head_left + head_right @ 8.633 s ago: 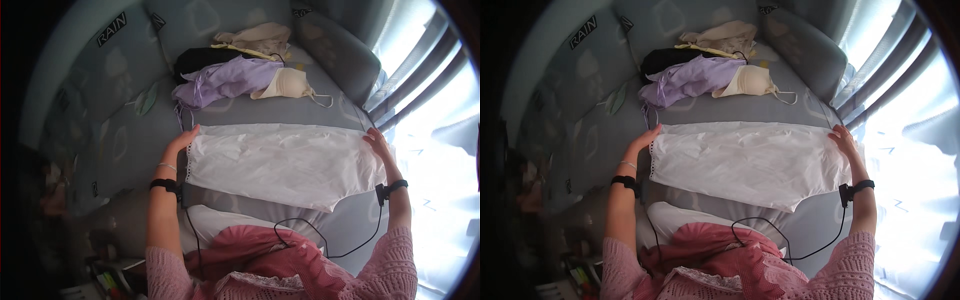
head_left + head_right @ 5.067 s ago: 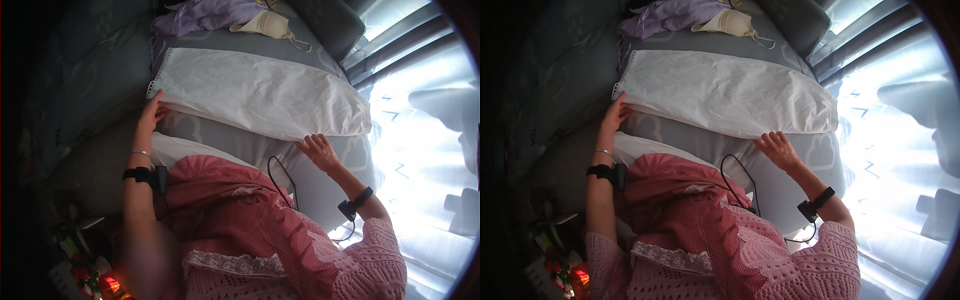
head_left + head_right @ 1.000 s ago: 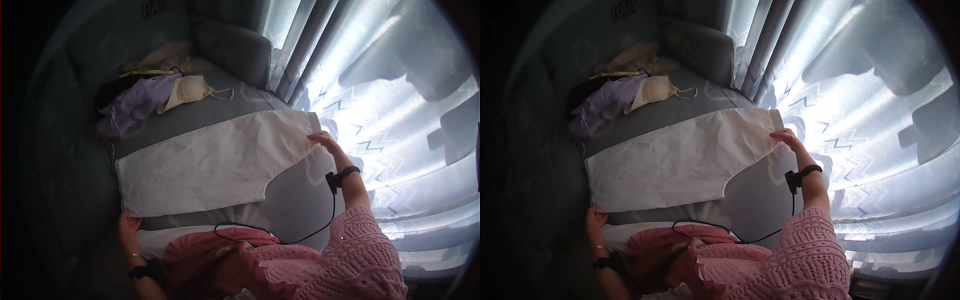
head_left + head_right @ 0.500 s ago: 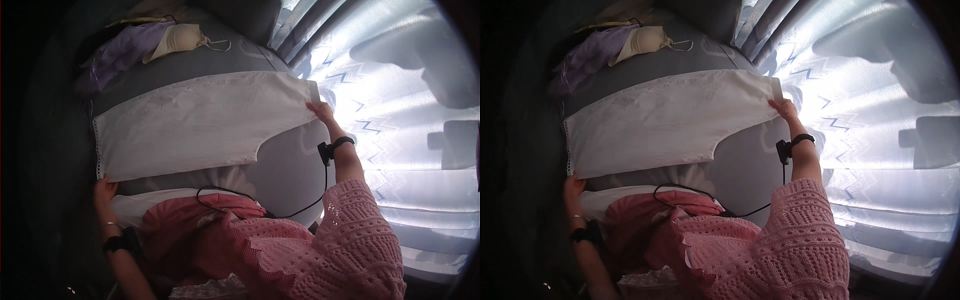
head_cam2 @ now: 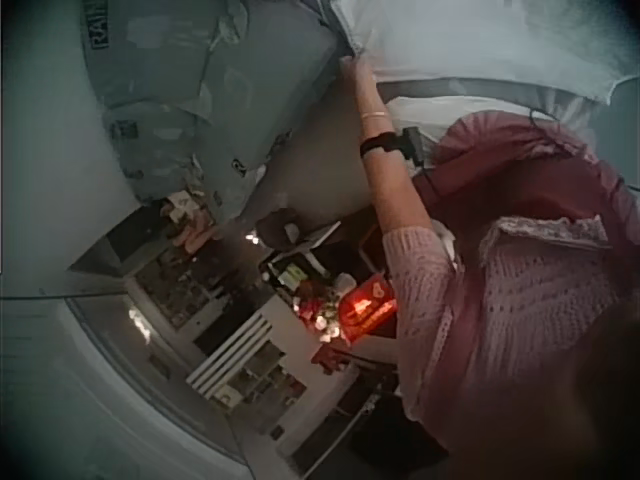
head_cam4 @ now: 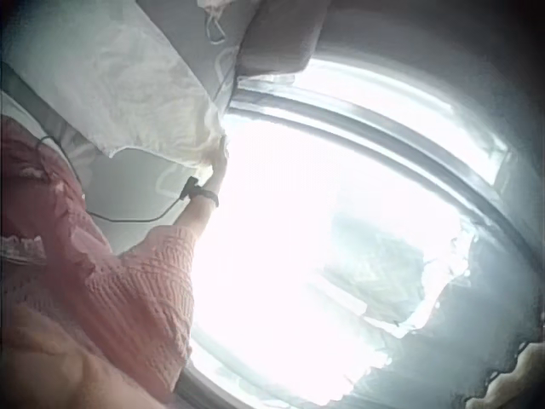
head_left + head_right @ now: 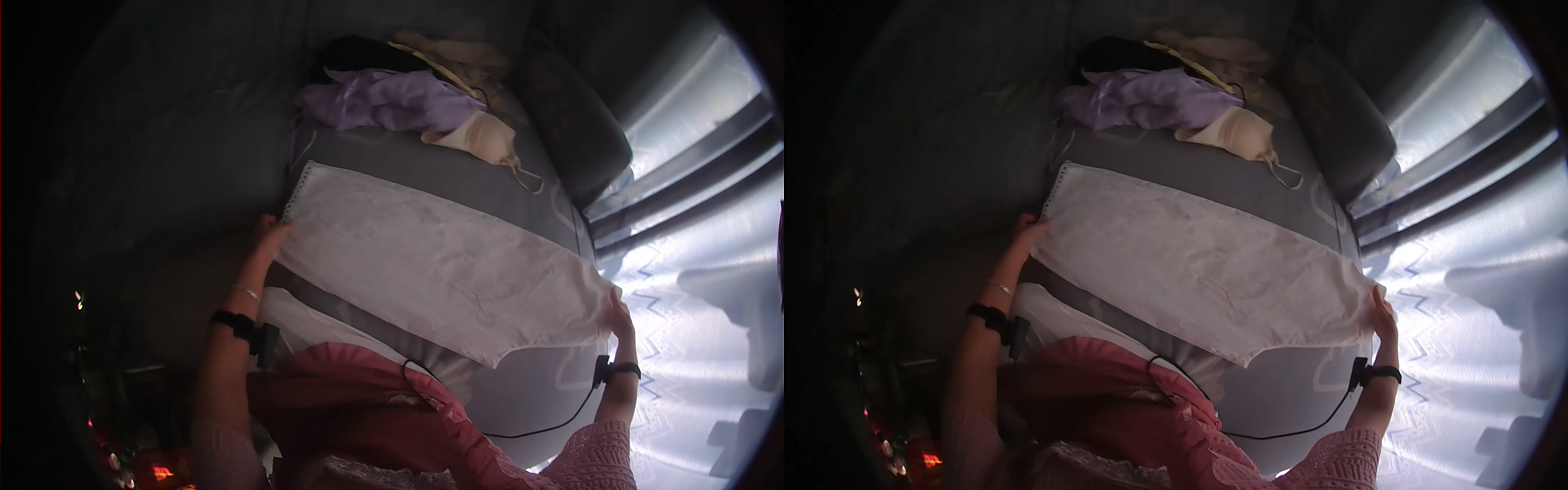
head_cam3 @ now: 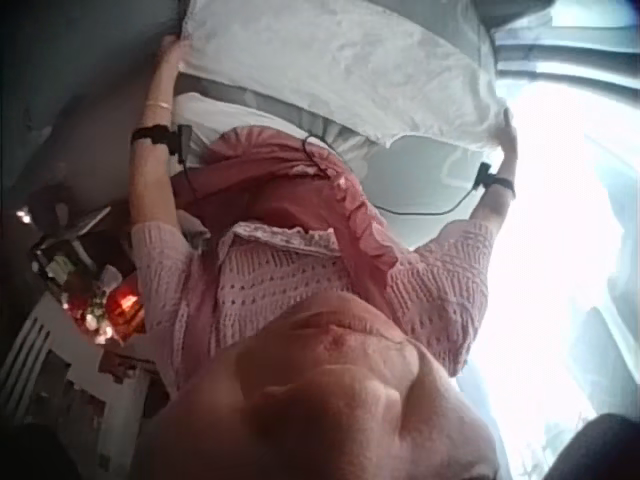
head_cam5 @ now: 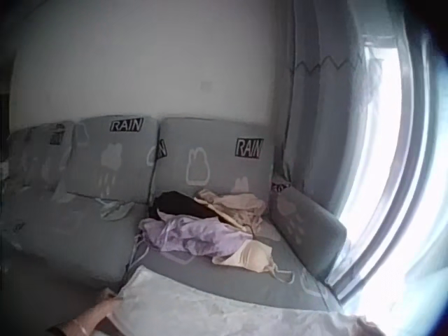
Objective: Fold various pieces of clothing on a sofa.
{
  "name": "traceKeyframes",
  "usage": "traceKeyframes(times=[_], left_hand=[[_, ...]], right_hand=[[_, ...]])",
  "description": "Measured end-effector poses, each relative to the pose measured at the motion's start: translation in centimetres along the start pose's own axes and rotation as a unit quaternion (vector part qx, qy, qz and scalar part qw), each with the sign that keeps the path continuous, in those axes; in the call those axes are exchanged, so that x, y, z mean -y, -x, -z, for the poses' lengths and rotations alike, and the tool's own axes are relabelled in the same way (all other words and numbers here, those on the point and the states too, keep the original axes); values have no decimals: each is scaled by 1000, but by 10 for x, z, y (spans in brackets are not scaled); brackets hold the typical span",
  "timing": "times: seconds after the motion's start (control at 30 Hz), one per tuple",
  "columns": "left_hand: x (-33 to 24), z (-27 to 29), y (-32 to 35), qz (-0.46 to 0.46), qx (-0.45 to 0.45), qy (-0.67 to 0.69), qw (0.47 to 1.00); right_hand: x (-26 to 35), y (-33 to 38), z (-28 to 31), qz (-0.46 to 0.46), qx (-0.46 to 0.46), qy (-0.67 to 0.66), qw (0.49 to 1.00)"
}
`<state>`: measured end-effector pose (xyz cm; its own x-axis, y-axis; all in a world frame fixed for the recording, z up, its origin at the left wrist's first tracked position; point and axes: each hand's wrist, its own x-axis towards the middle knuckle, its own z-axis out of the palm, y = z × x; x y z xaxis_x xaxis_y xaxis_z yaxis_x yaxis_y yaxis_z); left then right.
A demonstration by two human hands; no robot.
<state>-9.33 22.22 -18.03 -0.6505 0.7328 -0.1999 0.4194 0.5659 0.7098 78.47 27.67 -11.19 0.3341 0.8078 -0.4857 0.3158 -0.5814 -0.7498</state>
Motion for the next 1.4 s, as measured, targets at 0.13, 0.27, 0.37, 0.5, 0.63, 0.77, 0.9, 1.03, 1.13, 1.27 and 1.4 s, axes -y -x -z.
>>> traceKeyframes(times=[0.13, 0.27, 0.37, 0.5, 0.63, 0.77, 0.9, 1.03, 1.13, 1.27, 1.4], left_hand=[[-53, -13, -23, -174, 23, -20, 984], [-97, -28, -24, -430, 46, -142, 891], [-120, -42, -22, -440, 53, -229, 867], [-137, -50, -33, -436, 4, -341, 833], [-135, -38, -53, -380, 85, -340, 856], [-122, -32, -60, -332, 60, -281, 898], [-115, -42, -58, -324, 24, -273, 906], [-119, -42, -63, -312, -28, -241, 918], [-126, -36, -67, -311, -7, -261, 914], [-137, -38, -69, -248, 13, -365, 897], [-134, -41, -70, -285, -29, -368, 885]], right_hand=[[12, -2, 3, -6, 83, -85, 993], [17, -1, -5, 41, 118, -67, 990], [21, 1, -12, -30, 157, -153, 975], [15, 2, -11, 11, 130, -177, 976], [-8, -10, -10, 27, 85, -153, 984], [-29, -24, -18, 89, -29, -94, 991], [-24, -23, -17, 79, -76, -24, 994], [-5, -18, -1, 13, 50, -104, 993], [8, -25, 3, -14, 45, -80, 996], [20, -37, -10, 22, 75, 110, 991], [27, -30, -21, 18, 80, 104, 991]])
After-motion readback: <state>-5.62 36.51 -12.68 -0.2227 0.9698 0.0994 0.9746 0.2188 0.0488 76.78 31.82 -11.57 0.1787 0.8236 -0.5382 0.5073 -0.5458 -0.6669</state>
